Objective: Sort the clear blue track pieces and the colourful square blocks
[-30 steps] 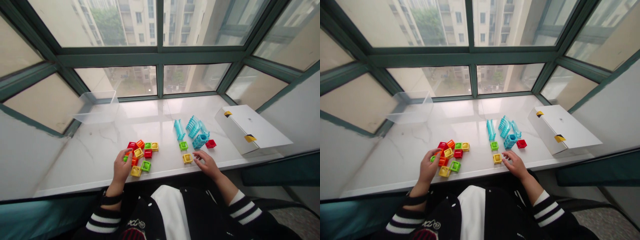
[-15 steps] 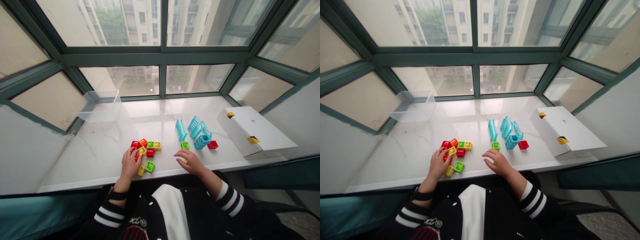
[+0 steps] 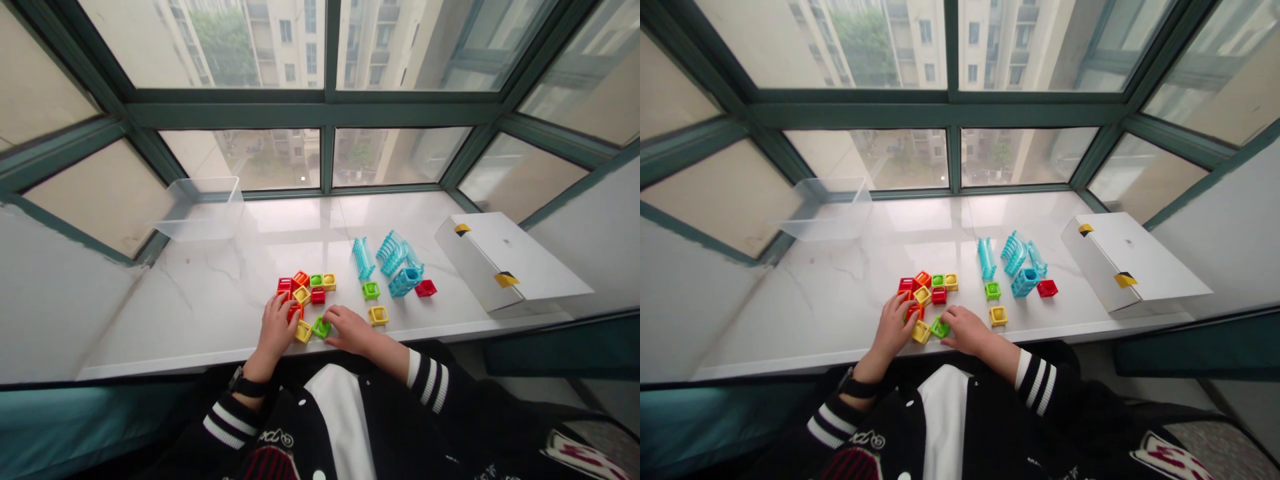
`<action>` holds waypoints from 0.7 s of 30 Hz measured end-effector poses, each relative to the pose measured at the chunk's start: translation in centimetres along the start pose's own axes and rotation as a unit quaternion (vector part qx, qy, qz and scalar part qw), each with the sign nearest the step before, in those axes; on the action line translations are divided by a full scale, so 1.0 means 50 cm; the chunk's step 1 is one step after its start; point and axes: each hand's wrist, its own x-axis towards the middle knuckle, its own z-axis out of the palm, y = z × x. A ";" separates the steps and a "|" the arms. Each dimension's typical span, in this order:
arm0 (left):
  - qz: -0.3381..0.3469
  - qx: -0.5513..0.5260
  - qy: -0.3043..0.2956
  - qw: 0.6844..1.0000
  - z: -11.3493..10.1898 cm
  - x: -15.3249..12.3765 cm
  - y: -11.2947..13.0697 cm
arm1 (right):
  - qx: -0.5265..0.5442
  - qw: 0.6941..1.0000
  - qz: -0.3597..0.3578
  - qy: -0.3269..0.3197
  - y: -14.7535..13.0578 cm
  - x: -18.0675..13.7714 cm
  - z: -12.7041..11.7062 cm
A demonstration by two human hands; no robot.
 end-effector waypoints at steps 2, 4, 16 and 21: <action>0.001 0.000 -0.001 1.000 0.004 -0.002 0.002 | -0.020 1.000 0.020 -0.001 0.001 0.007 0.004; 0.002 0.001 -0.005 1.000 0.007 -0.003 0.002 | -0.030 0.999 0.033 0.003 0.003 0.010 0.005; 0.008 -0.001 -0.024 1.000 -0.007 -0.004 0.014 | -0.048 0.992 0.112 0.041 0.004 0.007 -0.011; 0.001 0.020 -0.025 0.999 -0.010 -0.003 0.009 | -0.038 0.991 0.121 0.048 0.006 -0.001 -0.015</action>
